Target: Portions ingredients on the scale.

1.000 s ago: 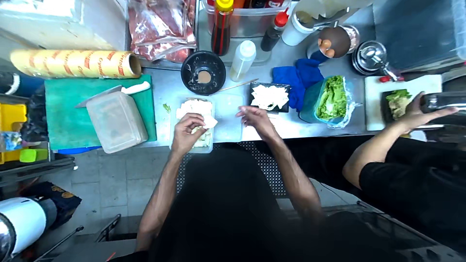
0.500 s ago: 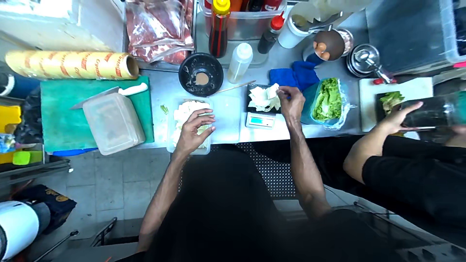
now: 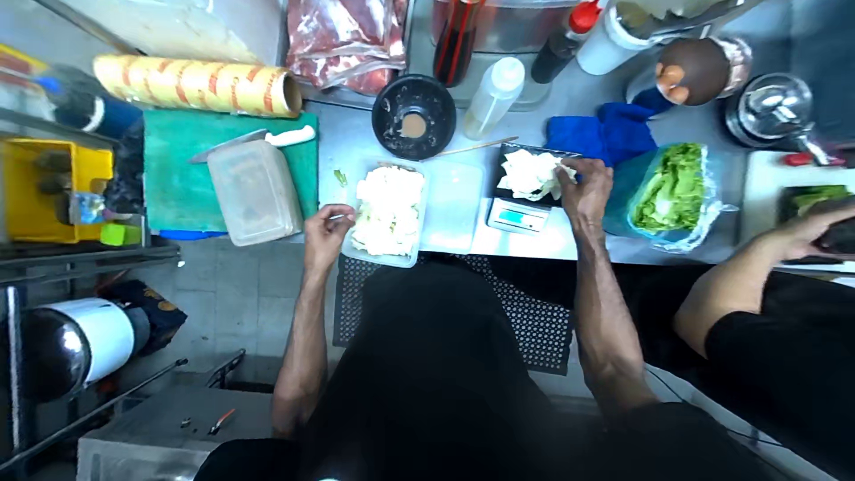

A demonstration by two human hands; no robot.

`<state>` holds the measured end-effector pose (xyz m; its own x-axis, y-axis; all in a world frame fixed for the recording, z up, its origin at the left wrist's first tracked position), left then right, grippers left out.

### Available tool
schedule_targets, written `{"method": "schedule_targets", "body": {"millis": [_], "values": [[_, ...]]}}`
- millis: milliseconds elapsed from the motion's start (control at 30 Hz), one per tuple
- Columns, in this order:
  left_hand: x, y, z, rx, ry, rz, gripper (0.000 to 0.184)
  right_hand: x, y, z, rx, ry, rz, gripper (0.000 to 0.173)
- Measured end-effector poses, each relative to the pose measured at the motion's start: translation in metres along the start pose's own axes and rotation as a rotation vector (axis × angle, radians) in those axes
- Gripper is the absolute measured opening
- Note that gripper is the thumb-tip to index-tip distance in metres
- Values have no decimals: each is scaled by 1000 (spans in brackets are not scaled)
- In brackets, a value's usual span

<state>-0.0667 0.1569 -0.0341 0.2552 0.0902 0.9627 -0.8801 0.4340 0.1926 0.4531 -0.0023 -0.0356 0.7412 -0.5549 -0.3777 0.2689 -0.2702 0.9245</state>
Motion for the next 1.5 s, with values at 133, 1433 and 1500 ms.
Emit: {"method": "schedule_targets", "body": {"millis": [133, 1433, 1500], "values": [[-19, -37, 12, -159, 275, -449, 20, -40, 15, 6, 49, 18, -46, 33], [-21, 6, -16, -31, 14, 112, 31, -325, -179, 150, -847, 680, 314, 23], [-19, 5, -16, -46, 11, 116, 27, -319, -159, 137, -827, 585, 84, 26]]}}
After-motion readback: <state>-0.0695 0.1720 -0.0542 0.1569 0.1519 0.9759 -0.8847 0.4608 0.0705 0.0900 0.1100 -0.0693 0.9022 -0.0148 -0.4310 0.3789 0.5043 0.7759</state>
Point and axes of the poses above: each hand's wrist, its own z-axis away from the middle knuckle, its own y-axis out of the back of the hand, x = y × z, the point moved 8 cm from there along -z, towards the middle knuckle, and after that the axes turned 8 degrees about z, right-handed, at the moved point
